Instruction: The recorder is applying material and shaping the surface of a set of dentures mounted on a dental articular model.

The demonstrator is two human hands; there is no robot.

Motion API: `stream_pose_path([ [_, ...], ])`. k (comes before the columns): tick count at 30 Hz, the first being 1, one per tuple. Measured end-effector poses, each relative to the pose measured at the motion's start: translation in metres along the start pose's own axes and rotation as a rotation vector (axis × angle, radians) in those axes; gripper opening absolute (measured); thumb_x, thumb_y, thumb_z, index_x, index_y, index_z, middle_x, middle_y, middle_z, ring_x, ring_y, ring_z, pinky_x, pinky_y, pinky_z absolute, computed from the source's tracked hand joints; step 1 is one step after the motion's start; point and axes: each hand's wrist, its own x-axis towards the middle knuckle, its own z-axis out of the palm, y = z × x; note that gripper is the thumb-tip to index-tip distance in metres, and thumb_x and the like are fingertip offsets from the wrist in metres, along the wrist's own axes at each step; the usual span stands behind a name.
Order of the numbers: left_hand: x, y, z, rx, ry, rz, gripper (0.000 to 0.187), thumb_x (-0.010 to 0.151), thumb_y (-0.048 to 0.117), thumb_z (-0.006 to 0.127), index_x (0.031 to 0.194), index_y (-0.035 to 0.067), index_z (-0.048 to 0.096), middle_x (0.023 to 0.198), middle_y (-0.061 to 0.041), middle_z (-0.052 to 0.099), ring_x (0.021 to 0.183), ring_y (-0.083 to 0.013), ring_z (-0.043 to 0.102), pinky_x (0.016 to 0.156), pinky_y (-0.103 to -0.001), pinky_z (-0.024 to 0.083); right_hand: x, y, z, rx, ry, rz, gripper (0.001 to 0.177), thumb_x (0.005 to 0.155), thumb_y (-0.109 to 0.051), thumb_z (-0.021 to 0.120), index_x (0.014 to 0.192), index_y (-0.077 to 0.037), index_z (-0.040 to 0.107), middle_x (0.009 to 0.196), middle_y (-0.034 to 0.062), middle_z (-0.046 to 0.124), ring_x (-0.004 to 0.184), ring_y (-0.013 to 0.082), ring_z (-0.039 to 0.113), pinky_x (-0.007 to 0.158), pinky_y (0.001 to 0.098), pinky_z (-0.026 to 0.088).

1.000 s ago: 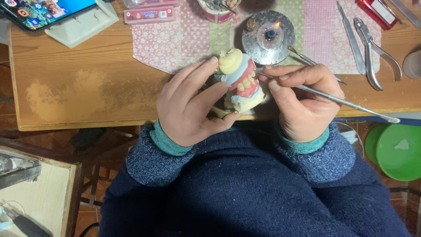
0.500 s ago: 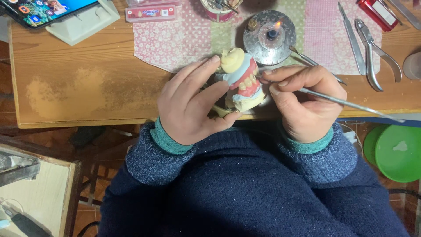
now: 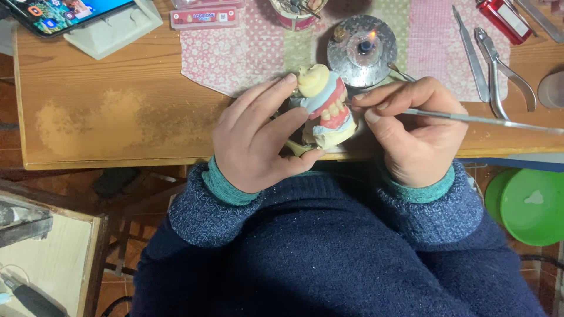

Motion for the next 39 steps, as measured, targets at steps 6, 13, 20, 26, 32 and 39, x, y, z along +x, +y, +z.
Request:
stream_pose_path([
  [6, 0.001, 0.001, -0.001, 0.005, -0.009, -0.011, 0.051, 0.083, 0.034, 0.091, 0.118, 0.005, 0.067, 0.142, -0.017, 0.059, 0.129, -0.0355, 0.064, 0.108, -0.044, 0.058, -0.004, 0.000, -0.001, 0.023, -0.007, -0.028, 0.017, 0.106, 0.009, 0.068, 0.100, 0.001, 0.055, 0.109, 0.0211, 0.073, 0.104, 0.0241, 0.074, 0.102, 0.0351, 0.061],
  [13, 0.002, 0.001, 0.001, 0.034, 0.001, -0.004, 0.049, 0.085, 0.036, 0.091, 0.116, 0.005, 0.069, 0.140, -0.017, 0.060, 0.127, -0.0345, 0.064, 0.106, -0.043, 0.059, 0.007, -0.016, 0.010, -0.170, -0.041, -0.106, 0.012, 0.099, 0.006, 0.068, 0.096, 0.001, 0.057, 0.109, 0.0189, 0.072, 0.103, 0.0227, 0.073, 0.099, 0.0353, 0.060],
  [20, 0.001, 0.001, 0.001, 0.035, -0.004, -0.006, 0.048, 0.085, 0.034, 0.091, 0.117, 0.005, 0.069, 0.142, -0.016, 0.059, 0.129, -0.0340, 0.063, 0.108, -0.043, 0.059, 0.002, -0.008, 0.000, -0.154, -0.029, -0.029, 0.012, 0.098, 0.007, 0.066, 0.095, 0.001, 0.056, 0.108, 0.0183, 0.072, 0.100, 0.0206, 0.072, 0.096, 0.0337, 0.060],
  [26, 0.001, 0.001, 0.000, 0.020, -0.006, -0.018, 0.050, 0.080, 0.035, 0.092, 0.115, 0.006, 0.070, 0.140, -0.017, 0.060, 0.126, -0.0341, 0.064, 0.104, -0.043, 0.058, -0.004, 0.006, -0.005, 0.041, -0.013, -0.009, 0.018, 0.106, 0.010, 0.067, 0.102, 0.001, 0.053, 0.110, 0.0206, 0.073, 0.104, 0.0224, 0.073, 0.101, 0.0339, 0.061],
  [32, 0.001, 0.001, 0.000, 0.021, -0.003, -0.014, 0.049, 0.081, 0.033, 0.092, 0.116, 0.006, 0.069, 0.142, -0.016, 0.060, 0.128, -0.0340, 0.064, 0.106, -0.043, 0.058, -0.004, 0.003, -0.004, -0.057, -0.021, -0.022, 0.018, 0.108, 0.012, 0.067, 0.103, 0.002, 0.053, 0.110, 0.0220, 0.072, 0.109, 0.0238, 0.073, 0.103, 0.0343, 0.060],
  [39, 0.001, 0.001, 0.000, 0.011, -0.006, -0.011, 0.049, 0.083, 0.033, 0.092, 0.116, 0.006, 0.069, 0.142, -0.017, 0.059, 0.129, -0.0342, 0.063, 0.108, -0.043, 0.058, -0.003, 0.002, -0.008, -0.071, -0.078, -0.031, 0.016, 0.107, 0.010, 0.066, 0.101, 0.003, 0.053, 0.111, 0.0227, 0.072, 0.107, 0.0233, 0.073, 0.103, 0.0345, 0.060],
])
